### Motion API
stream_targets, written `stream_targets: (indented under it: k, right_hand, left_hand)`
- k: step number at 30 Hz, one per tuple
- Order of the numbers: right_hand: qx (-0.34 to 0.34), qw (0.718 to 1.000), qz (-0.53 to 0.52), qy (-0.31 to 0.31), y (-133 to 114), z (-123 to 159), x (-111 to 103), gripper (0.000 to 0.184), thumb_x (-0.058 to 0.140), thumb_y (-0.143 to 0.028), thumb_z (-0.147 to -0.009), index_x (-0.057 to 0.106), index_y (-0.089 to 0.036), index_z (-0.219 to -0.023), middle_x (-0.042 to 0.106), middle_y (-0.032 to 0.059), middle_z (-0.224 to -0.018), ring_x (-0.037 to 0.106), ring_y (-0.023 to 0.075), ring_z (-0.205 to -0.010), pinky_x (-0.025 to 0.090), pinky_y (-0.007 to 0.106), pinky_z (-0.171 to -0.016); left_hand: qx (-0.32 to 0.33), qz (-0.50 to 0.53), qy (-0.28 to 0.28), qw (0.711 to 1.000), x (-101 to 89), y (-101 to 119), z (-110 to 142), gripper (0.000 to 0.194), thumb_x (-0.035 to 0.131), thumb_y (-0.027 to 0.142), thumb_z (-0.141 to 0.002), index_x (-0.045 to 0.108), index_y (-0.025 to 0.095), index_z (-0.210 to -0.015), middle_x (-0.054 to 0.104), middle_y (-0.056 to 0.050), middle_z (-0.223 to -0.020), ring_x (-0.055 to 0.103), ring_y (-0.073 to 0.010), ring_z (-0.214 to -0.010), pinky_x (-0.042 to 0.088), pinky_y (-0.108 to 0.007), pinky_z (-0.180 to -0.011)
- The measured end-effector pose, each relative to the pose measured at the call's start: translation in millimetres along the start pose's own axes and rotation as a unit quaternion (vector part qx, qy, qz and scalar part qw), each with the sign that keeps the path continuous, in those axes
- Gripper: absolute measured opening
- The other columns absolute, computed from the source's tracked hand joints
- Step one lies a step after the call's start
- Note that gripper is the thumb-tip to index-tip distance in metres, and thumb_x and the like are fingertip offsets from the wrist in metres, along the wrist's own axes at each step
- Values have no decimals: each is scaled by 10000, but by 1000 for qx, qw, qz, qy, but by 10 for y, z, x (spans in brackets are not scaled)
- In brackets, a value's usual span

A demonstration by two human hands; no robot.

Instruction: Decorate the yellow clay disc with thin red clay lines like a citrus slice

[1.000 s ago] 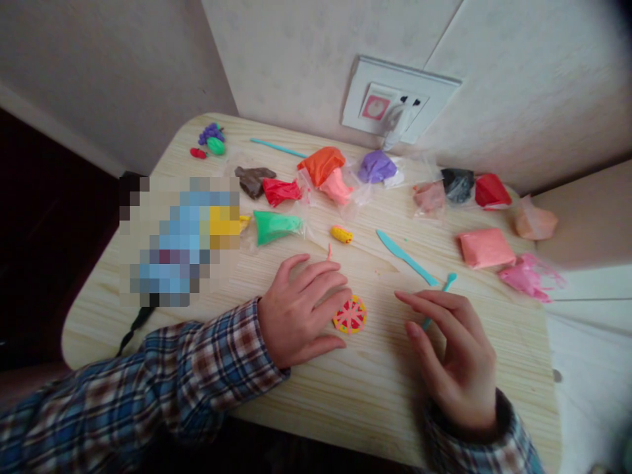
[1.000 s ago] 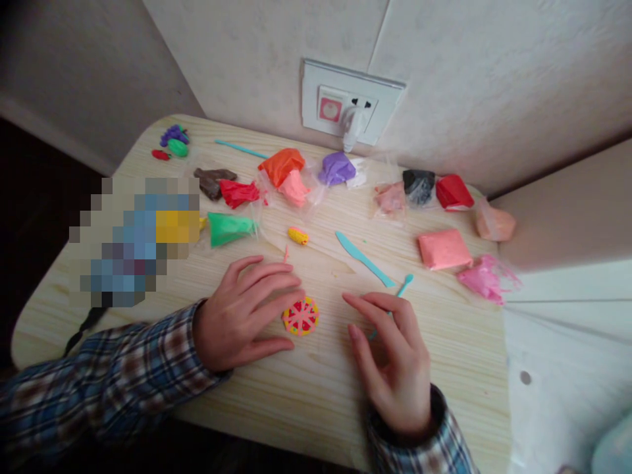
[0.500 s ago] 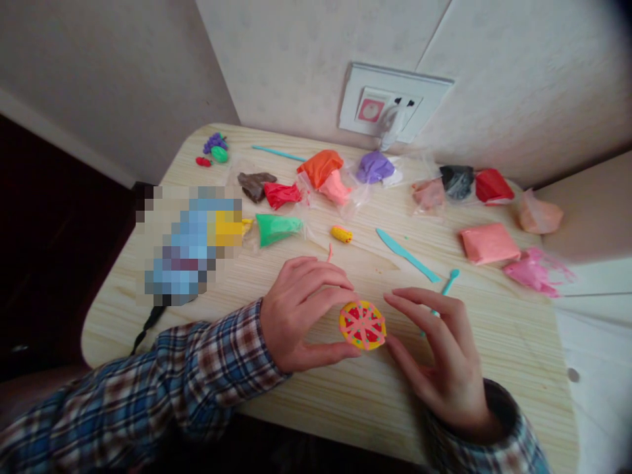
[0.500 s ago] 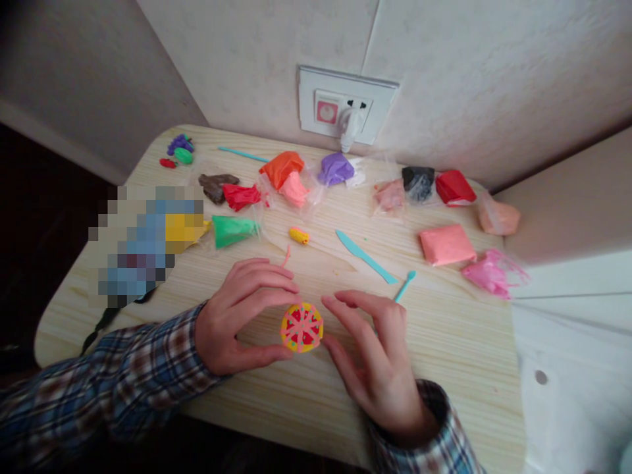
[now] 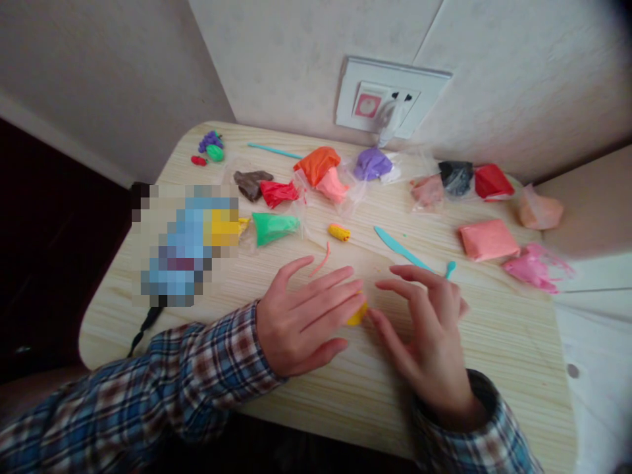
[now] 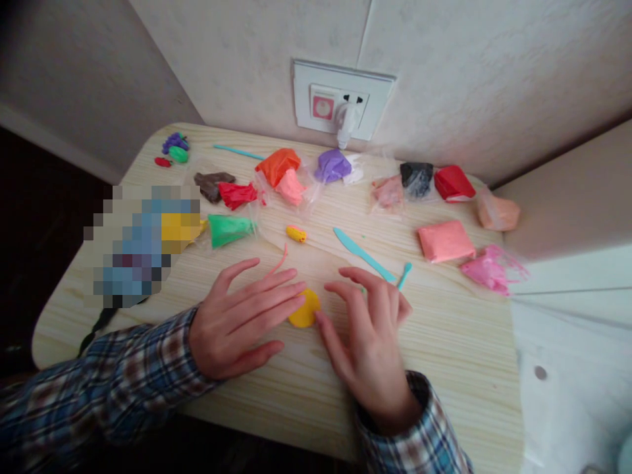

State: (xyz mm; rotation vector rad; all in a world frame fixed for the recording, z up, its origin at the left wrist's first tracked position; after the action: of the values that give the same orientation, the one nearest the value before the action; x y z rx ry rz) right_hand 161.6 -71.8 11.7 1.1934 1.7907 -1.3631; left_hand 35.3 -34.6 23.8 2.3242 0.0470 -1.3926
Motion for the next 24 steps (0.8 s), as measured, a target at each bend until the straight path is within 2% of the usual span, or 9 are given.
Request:
stream_targets:
  k: [3,6,8,11,14,17,20,24]
  right_hand:
    - [26,998,-9,64,87,19,-135,185,537,-239,-834,550,-190,-1012,546,101,-1095,504,264,-1008,352,435,-832]
    - [30,997,-16,72,119,29,-159,159,531,-200,-828,568,-197,-983,547,91,-1078,510,255,-995,368,435,-836]
    - [27,997,-22,68,120,27,-144,153,520,-183,-829,577,-199,-969,546,88,-1074,514,251,-989,378,435,-832]
    - [25,996,-32,74,125,29,-145,148,511,-171,-829,586,-204,-952,551,82,-1063,517,249,-988,387,442,-831]
    - [31,995,-38,91,149,41,-178,151,510,-167,-828,593,-210,-946,557,80,-1058,517,251,-994,389,460,-844]
    - [37,993,-44,103,175,48,-199,147,504,-165,-829,598,-211,-933,563,79,-1045,523,250,-986,392,470,-847]
    - [36,993,-51,101,187,42,-181,139,489,-159,-836,599,-208,-905,564,77,-1034,530,244,-984,398,463,-841]
    - [32,992,-50,108,205,40,-177,136,482,-153,-840,605,-203,-870,569,73,-1025,535,235,-974,390,450,-843]
  left_hand:
    - [40,-39,-85,995,231,97,48,579,256,509,-927,417,116,-1321,484,-157,-1351,343,-261,-1333,50,-580,-1110]
    - [57,-52,-168,983,420,110,117,752,287,628,-863,354,74,-1366,366,-189,-1428,223,-285,-1383,20,-577,-1113]
    - [62,-59,-191,978,446,114,139,818,326,662,-830,325,56,-1380,324,-192,-1450,179,-285,-1396,-1,-560,-1121]
    - [64,-69,-169,981,344,147,114,837,309,681,-823,313,61,-1385,323,-181,-1453,165,-277,-1398,-56,-566,-1110]
    - [49,-58,-133,988,239,156,78,820,300,683,-823,325,85,-1382,367,-184,-1429,191,-304,-1387,-13,-607,-1092]
    - [42,-49,-144,988,296,119,94,829,337,681,-813,319,81,-1384,354,-197,-1433,211,-308,-1379,26,-584,-1101]
    - [37,-48,-173,983,419,58,140,922,376,712,-772,274,43,-1398,329,-221,-1438,208,-315,-1378,41,-573,-1106]
    - [36,-67,-155,985,408,45,132,886,331,684,-809,250,29,-1400,321,-230,-1439,205,-305,-1380,-16,-588,-1094]
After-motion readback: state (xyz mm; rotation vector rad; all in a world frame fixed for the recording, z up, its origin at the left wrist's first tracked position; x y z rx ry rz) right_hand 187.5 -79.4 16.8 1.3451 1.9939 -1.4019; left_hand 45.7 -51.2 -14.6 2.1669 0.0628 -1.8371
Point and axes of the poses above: each hand's wrist, its own z-axis away from the middle knuckle, its own x-axis out of the palm, y = z × x, the point moved 8 cm from there along -z, towards the middle knuckle
